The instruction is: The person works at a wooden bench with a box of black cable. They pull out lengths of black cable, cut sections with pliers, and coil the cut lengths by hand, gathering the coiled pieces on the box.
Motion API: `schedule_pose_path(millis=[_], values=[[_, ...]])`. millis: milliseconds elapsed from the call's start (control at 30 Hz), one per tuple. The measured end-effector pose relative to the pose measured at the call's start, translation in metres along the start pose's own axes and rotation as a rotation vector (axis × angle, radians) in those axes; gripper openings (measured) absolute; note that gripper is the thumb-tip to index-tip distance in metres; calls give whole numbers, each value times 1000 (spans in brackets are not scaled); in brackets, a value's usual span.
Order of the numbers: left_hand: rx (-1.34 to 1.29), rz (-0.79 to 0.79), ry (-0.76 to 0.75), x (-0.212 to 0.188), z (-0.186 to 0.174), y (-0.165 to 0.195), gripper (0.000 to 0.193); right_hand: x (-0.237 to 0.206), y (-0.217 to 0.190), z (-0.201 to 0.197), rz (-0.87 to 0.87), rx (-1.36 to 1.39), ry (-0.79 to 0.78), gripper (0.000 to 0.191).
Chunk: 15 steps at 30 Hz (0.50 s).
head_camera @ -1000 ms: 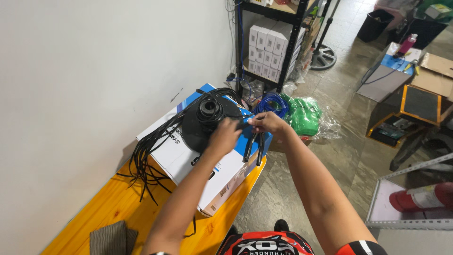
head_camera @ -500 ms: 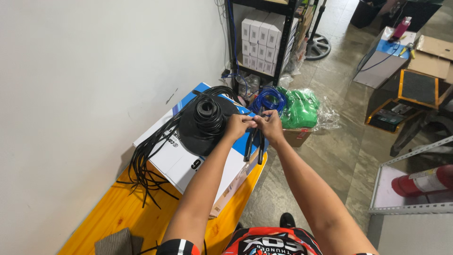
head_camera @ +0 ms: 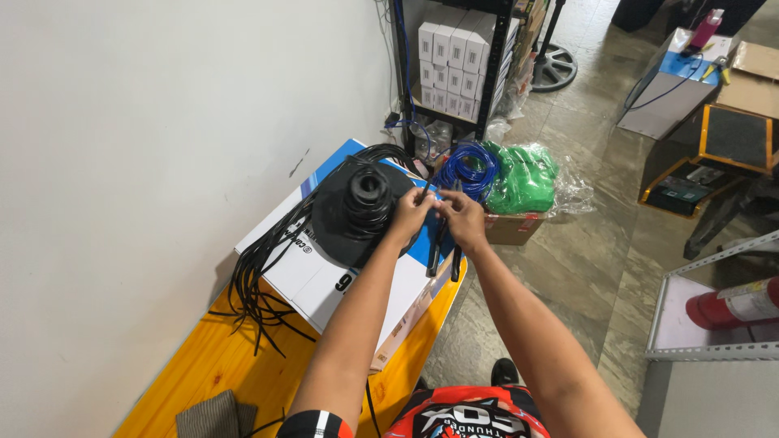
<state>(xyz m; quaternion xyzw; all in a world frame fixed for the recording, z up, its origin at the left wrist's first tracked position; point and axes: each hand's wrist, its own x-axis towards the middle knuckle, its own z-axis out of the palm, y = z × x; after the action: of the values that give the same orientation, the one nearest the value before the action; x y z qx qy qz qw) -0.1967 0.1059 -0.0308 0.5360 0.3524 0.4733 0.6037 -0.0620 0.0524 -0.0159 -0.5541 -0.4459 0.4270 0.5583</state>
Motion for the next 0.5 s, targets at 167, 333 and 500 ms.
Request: schedule_pose_path(millis=[167, 333, 500], values=[[-50, -1, -43, -9, 2, -9, 14, -3, 5, 1, -82, 118, 21, 22], [-122, 32, -22, -6, 0, -14, 13, -4, 7, 11, -104, -61, 154, 16], [-15, -112, 34, -4, -3, -11, 15, -7, 8, 11, -218, -311, 151, 16]])
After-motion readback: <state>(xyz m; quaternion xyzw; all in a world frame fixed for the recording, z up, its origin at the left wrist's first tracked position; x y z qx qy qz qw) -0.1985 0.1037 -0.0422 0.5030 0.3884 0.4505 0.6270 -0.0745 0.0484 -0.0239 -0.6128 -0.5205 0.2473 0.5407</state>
